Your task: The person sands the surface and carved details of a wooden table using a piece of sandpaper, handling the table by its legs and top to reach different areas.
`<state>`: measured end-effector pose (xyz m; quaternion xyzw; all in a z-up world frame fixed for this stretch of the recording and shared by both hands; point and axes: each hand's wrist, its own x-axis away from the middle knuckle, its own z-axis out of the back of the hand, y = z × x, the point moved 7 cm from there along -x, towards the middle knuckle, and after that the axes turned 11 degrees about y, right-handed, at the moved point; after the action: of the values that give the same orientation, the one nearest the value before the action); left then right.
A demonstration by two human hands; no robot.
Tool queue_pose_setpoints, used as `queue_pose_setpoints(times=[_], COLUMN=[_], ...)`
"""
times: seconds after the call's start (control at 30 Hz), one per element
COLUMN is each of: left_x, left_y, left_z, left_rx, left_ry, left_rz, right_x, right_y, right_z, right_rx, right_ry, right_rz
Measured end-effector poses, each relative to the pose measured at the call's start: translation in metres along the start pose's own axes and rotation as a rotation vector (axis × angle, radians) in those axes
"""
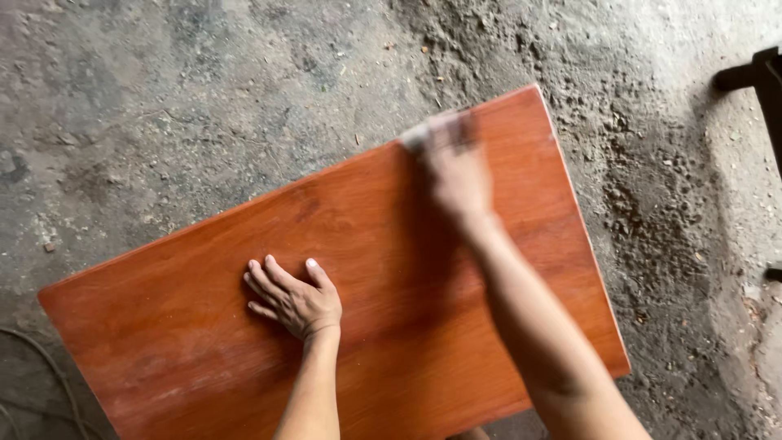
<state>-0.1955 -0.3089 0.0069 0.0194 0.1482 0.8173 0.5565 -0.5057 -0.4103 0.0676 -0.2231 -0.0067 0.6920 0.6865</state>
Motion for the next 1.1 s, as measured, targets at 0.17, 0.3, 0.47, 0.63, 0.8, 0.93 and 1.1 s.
queue_pose_setpoints(times=[0.17,0.3,0.47,0.63,0.8,0.93,1.1], left_x=[0.007,0.003,0.006,0.002,0.007,0.007,0.003], left_y=[-0.001,0.001,-0.005,-0.001,-0.004,-0.001,0.001], left_z=[0.011,0.006,0.005,0.009,0.006,0.009,0.004], left_rx=[0.002,-0.007,-0.006,-0.011,-0.017,-0.016,0.0], left_ry=[-0.008,-0.039,-0.031,-0.036,-0.03,-0.045,-0.03], left_rz=[-0.007,0.009,-0.008,0.004,-0.003,0.01,-0.009], right_x=[0.034,0.055,0.02,0.047,-0.004,0.031,0.049], right_y=[-0.016,-0.033,0.075,-0.022,0.108,0.031,0.073], right_z=[-0.045,-0.06,-0.016,-0.042,0.029,-0.012,0.002], right_rx=[0.201,0.039,0.377,0.096,-0.159,0.805,0.02], right_ry=[-0.334,-0.416,0.026,-0.327,-0.08,-0.52,-0.225], right_rz=[-0.001,0.375,-0.257,0.07,-0.71,0.096,-0.071])
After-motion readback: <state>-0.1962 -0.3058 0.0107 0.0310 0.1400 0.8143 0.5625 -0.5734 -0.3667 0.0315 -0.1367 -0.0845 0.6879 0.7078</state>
